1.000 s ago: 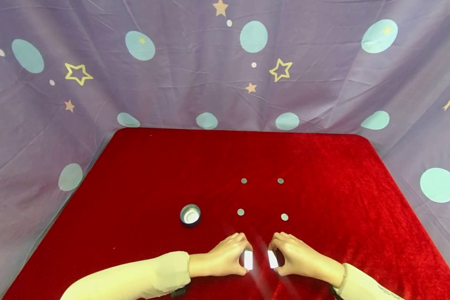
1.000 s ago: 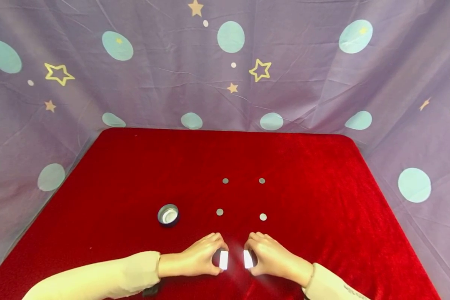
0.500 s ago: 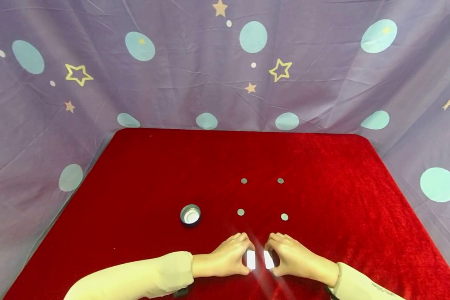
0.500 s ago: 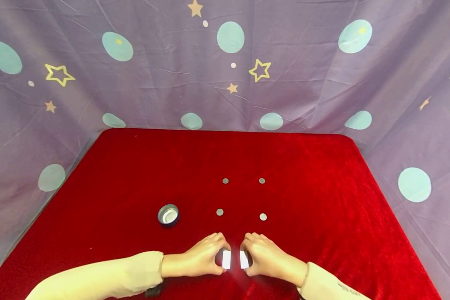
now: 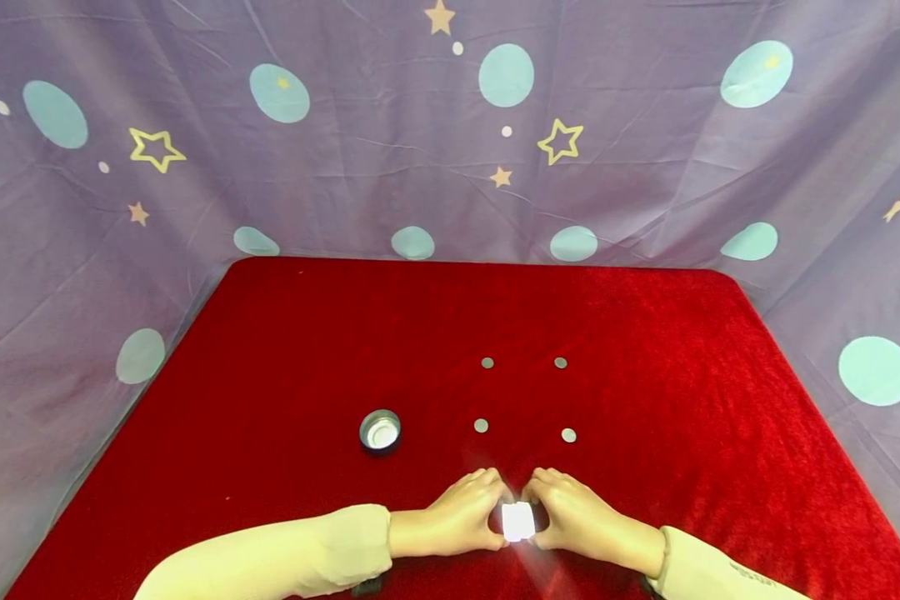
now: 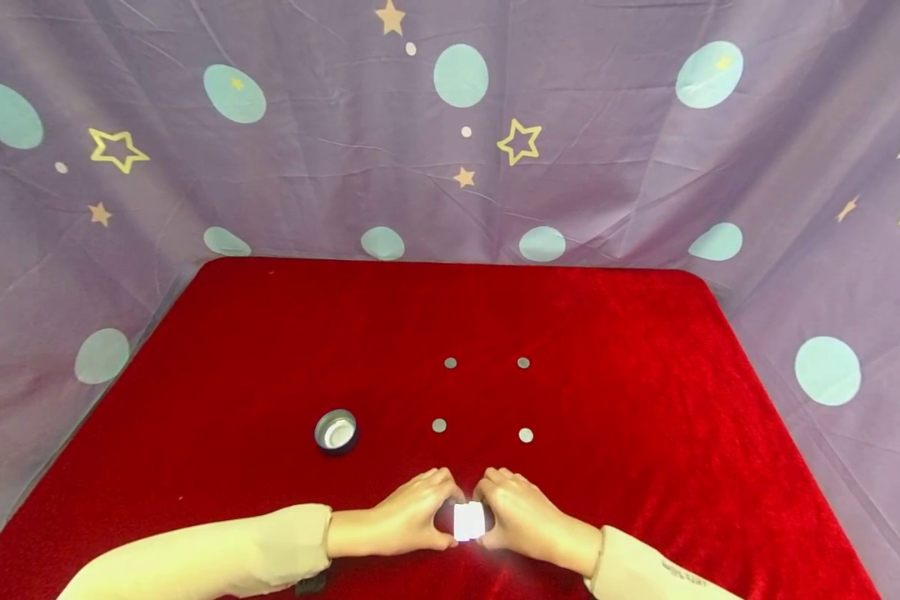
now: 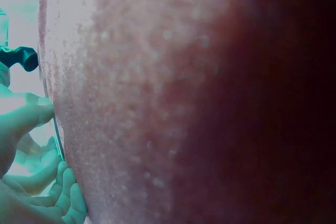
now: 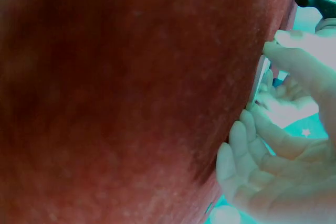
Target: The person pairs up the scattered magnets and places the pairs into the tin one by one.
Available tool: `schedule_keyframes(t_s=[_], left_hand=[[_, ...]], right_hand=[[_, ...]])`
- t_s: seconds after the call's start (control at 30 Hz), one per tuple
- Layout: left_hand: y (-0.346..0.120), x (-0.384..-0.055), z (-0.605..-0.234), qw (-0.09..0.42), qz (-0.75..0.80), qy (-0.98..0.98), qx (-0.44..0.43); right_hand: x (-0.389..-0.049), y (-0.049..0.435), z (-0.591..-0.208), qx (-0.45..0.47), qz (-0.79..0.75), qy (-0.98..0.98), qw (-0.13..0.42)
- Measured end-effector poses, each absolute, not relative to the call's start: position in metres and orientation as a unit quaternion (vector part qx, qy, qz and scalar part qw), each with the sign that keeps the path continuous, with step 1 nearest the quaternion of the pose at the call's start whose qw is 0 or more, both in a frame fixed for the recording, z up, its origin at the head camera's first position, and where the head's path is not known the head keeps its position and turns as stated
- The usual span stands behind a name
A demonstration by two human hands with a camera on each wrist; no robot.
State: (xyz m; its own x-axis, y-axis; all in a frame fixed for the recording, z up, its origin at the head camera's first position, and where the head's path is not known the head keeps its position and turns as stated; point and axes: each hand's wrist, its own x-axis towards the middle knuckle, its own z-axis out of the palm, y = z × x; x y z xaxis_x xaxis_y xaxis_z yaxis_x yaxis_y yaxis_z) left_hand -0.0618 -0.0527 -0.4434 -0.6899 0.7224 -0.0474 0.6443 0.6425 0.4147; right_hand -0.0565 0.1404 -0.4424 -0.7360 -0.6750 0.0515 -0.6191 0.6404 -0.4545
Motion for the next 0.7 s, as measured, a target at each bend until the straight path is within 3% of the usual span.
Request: schedule_keyframes(t_s=[0.37, 0.7], left_hand=[[-0.054, -0.062, -0.445, 0.085, 0.199, 0.9, 0.378], [-0.065, -0.066, -0.436, 0.139, 0.278, 0.876, 0.367]], right_hand=[[-0.054, 0.136, -0.443, -0.324, -0.258, 0.908, 0.058], [-0.056, 0.13, -0.442, -0.299, -0.267, 0.913, 0.078]])
